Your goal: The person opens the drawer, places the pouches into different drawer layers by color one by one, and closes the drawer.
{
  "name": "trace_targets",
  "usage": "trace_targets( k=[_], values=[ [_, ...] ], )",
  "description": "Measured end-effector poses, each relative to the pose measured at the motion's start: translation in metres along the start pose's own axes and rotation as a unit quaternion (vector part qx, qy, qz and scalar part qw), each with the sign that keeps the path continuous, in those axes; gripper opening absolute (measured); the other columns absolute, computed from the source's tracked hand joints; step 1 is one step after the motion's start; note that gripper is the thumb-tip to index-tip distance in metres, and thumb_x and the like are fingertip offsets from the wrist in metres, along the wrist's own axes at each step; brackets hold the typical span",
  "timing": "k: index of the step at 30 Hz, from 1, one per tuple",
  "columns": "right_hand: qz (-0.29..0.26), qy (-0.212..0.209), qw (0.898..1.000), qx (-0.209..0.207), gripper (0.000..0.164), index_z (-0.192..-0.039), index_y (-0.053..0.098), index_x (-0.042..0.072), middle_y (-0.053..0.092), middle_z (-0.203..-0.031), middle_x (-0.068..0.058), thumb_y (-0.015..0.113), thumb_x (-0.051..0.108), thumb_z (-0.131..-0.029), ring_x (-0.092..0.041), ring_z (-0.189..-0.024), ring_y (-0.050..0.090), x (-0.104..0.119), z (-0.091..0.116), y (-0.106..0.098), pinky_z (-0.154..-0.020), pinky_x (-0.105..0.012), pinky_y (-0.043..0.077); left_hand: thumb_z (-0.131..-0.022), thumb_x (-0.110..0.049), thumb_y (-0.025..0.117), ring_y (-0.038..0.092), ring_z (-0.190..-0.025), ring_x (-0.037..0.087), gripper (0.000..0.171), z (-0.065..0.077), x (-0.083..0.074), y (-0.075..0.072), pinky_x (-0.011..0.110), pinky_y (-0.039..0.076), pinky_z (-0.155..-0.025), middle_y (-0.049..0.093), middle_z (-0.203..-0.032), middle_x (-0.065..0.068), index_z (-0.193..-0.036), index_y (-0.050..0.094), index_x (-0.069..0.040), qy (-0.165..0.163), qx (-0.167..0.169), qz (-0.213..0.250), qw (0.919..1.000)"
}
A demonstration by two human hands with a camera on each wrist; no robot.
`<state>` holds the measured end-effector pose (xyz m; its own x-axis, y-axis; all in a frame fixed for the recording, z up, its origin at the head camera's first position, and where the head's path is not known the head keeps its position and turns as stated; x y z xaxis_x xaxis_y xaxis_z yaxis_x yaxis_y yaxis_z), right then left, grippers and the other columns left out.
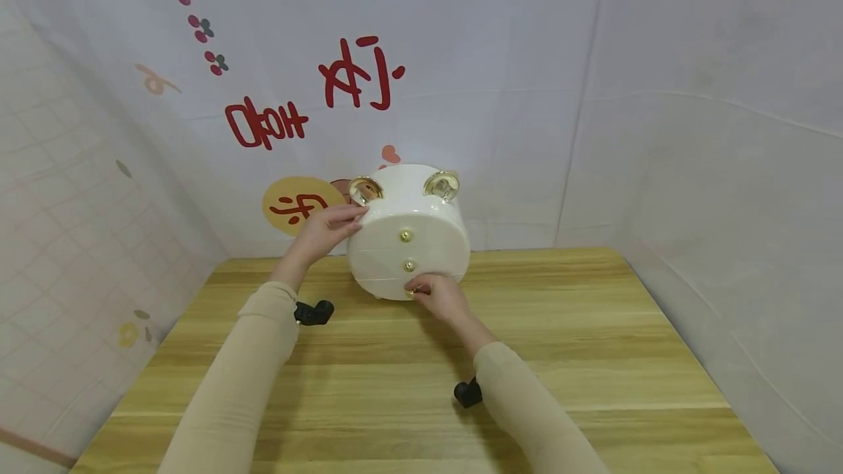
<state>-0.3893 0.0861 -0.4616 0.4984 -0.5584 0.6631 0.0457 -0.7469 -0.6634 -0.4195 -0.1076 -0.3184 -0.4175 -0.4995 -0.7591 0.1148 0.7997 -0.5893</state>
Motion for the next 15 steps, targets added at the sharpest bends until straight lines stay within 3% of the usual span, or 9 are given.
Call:
trace_targets(
  k=[7,15],
  values=[
    [-0.006,-0.064,0.998,0.01,0.024,-0.113,0.074,0.004,0.072,-0.11,-0.009,0.074,0.003,-0.089,-0.023,-0.094,0.07,0.015,0.012,-0.005,-0.082,-0.032,0.057,-0.098,-0.03,0.065,0.051,-0.13,0.026,0.04,0.003,0.006,0.0,0.043,0.046,-0.103,0.046,-0.15,0.006,-0.137,0.063,-0.025,-0.006,-0.002,0.005,1.0],
    [-0.031,-0.016,0.999,0.024,0.03,-0.124,0.069,0.005,0.069,-0.119,-0.012,0.07,0.008,-0.094,-0.025,-0.1,0.069,0.009,0.038,-0.035,-0.084,-0.034,0.056,-0.1,-0.024,0.062,0.056,-0.123,0.026,0.038,0.009,0.006,-0.005,0.042,0.049,-0.099,0.056,-0.139,0.009,-0.137,0.063,-0.014,0.018,-0.045,0.009,0.9988]
  ],
)
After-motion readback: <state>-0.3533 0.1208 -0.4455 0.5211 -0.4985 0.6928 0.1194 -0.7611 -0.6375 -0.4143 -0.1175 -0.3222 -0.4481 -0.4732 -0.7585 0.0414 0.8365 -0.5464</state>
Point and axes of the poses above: each hand's wrist, its own z-axis away from the middle knuckle, its own y-axis out of the palm, x = y × z, the point moved 10 cm from there along -z, towards the middle knuckle
